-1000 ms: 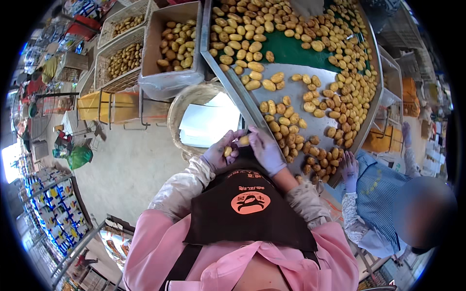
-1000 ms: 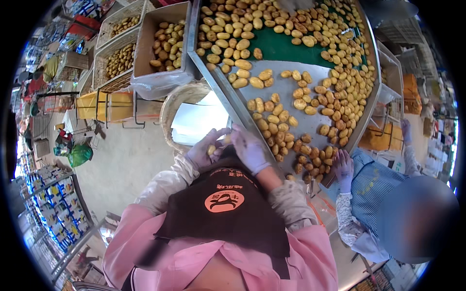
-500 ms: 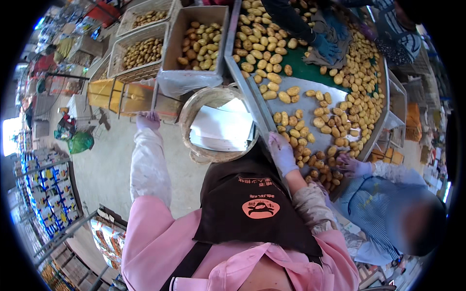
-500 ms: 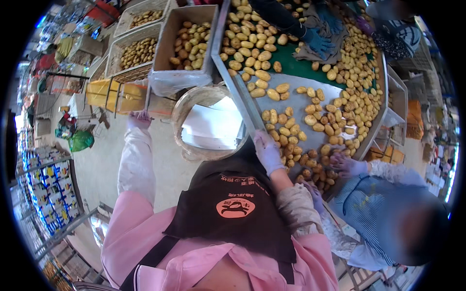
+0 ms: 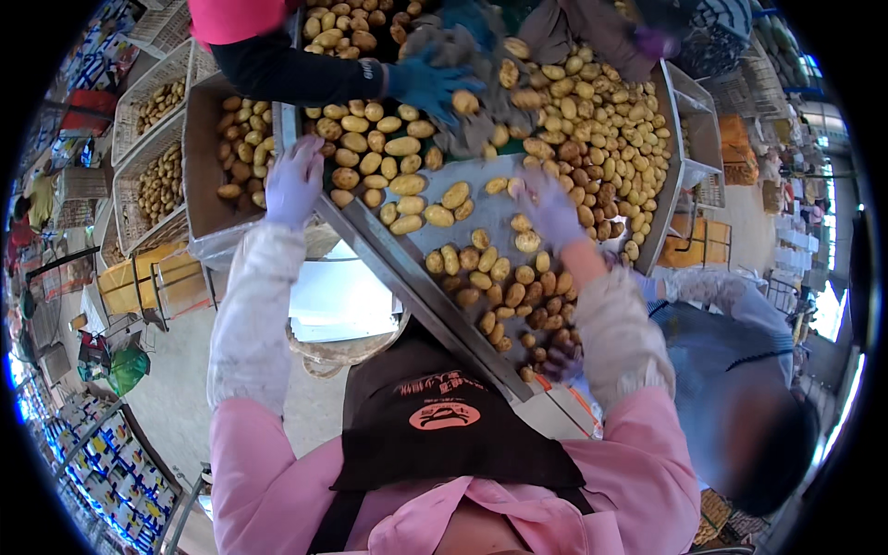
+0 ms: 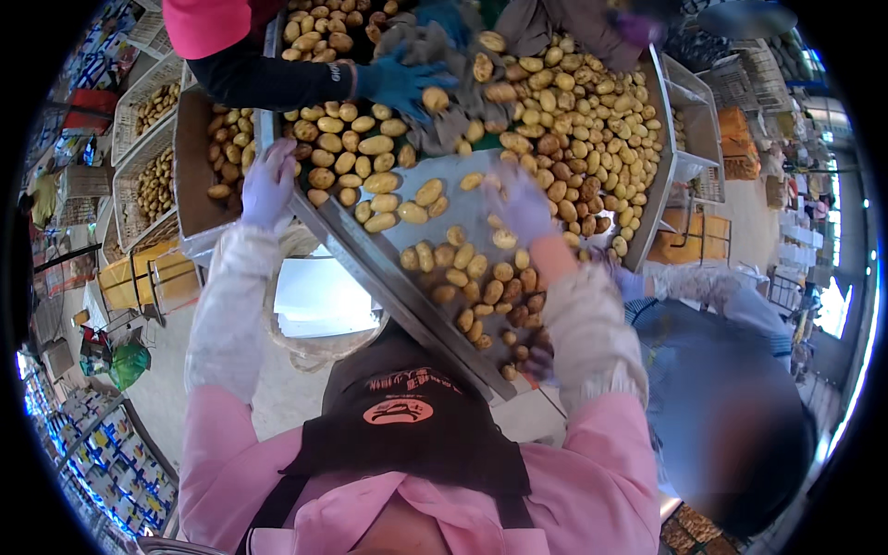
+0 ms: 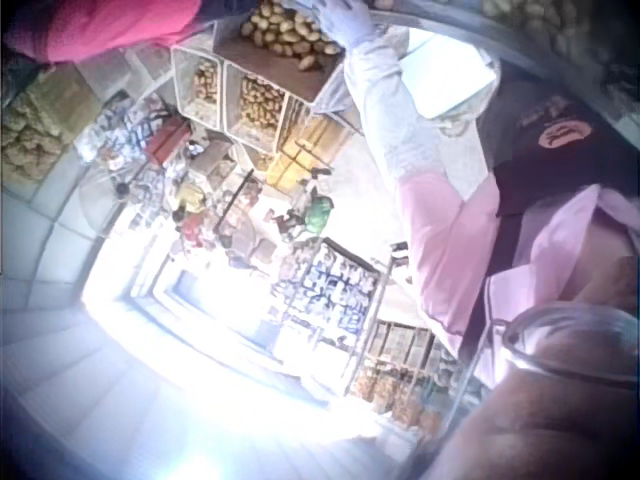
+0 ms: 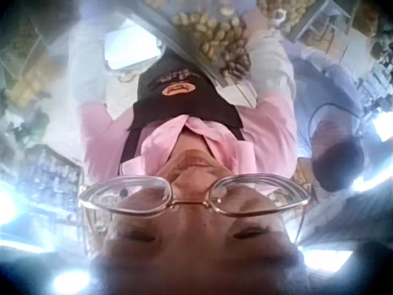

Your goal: The person sorts potatoes on a conveyor belt, places them into clear plastic bags, weighs the bags on a digital scale, and seals them with a handheld heat sealer. The sealed bags are then stacked on a nearby table.

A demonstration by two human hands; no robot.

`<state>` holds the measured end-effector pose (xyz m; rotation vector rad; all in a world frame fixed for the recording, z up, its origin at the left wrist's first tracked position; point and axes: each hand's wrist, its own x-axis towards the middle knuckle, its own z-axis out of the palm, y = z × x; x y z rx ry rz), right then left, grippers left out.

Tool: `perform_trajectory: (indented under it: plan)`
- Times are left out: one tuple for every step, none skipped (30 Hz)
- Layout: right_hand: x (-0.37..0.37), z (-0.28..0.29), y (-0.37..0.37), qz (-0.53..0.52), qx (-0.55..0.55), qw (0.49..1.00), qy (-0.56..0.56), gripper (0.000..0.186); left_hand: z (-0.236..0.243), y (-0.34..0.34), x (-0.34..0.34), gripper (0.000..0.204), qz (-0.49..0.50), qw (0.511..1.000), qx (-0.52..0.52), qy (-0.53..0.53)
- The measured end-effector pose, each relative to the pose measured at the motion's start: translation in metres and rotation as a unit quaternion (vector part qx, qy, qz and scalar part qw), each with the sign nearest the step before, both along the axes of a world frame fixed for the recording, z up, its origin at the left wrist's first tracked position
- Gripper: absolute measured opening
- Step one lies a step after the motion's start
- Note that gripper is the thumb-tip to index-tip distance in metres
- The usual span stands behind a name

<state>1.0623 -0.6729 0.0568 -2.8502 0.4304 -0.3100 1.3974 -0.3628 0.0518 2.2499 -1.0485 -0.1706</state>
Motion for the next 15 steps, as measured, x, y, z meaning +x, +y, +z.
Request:
perform_trajectory:
  plan:
    - [0.036, 0.0, -0.03, -0.062, 0.127, 0.99, 0.001, 0.031, -0.004, -0.024, 0.011, 0.038, 0.009, 0.994, 0.091, -0.052]
    - [0.071, 0.001, -0.055, -0.054, 0.068, 0.996, -0.015, 0.031, -0.007, -0.043, 0.02, 0.042, 0.015, 0.975, 0.196, -0.099]
    - [0.103, -0.002, -0.075, -0.125, 0.055, 0.99, -0.015, 0.037, -0.013, -0.064, 0.021, 0.054, 0.038, 0.943, 0.304, -0.128]
    - [0.131, -0.005, -0.086, -0.206, 0.039, 0.977, -0.037, 0.044, -0.019, -0.08, 0.017, 0.059, 0.048, 0.925, 0.356, -0.124]
    - [0.152, -0.01, -0.089, -0.253, 0.027, 0.966, 0.04, 0.05, -0.025, -0.091, 0.008, 0.06, 0.054, 0.919, 0.356, -0.161]
    - [0.165, -0.017, -0.083, -0.32, 0.011, 0.942, 0.1, 0.057, -0.03, -0.099, -0.003, 0.06, 0.059, 0.912, 0.356, -0.196]
    - [0.17, -0.024, -0.076, -0.39, -0.004, 0.907, 0.157, 0.064, -0.034, -0.105, -0.014, 0.059, 0.046, 0.944, 0.304, -0.122]
    - [0.164, -0.031, -0.063, -0.275, -0.029, 0.932, 0.232, 0.076, -0.036, -0.106, -0.029, 0.06, 0.014, 0.965, 0.26, -0.041]
    - [0.152, -0.037, -0.051, -0.166, -0.047, 0.957, 0.235, 0.076, -0.038, -0.106, -0.052, 0.061, -0.017, 0.966, 0.25, -0.058]
    - [0.128, -0.041, -0.037, -0.08, -0.01, 0.985, 0.155, 0.069, -0.038, -0.107, -0.074, 0.061, -0.046, 0.967, 0.239, -0.081]
    - [0.103, -0.045, -0.027, -0.043, 0.009, 0.997, 0.07, 0.064, -0.036, -0.108, -0.095, 0.063, -0.061, 0.973, 0.213, -0.063]
    - [0.07, -0.046, -0.017, 0.006, 0.069, 0.997, 0.016, 0.06, -0.033, -0.106, -0.119, 0.065, -0.08, 0.976, 0.203, -0.032]
    - [0.037, -0.047, -0.008, -0.006, 0.026, 0.999, 0.022, 0.057, -0.029, -0.103, -0.147, 0.065, -0.117, 0.957, 0.266, -0.021]
    - [0.004, -0.047, 0.003, -0.035, -0.018, 0.999, 0.005, 0.055, -0.024, -0.099, -0.175, 0.066, -0.148, 0.938, 0.314, -0.014]
    - [-0.028, -0.047, 0.016, -0.098, -0.017, 0.993, 0.058, 0.057, -0.017, -0.089, -0.203, 0.066, -0.212, 0.931, 0.296, -0.025]
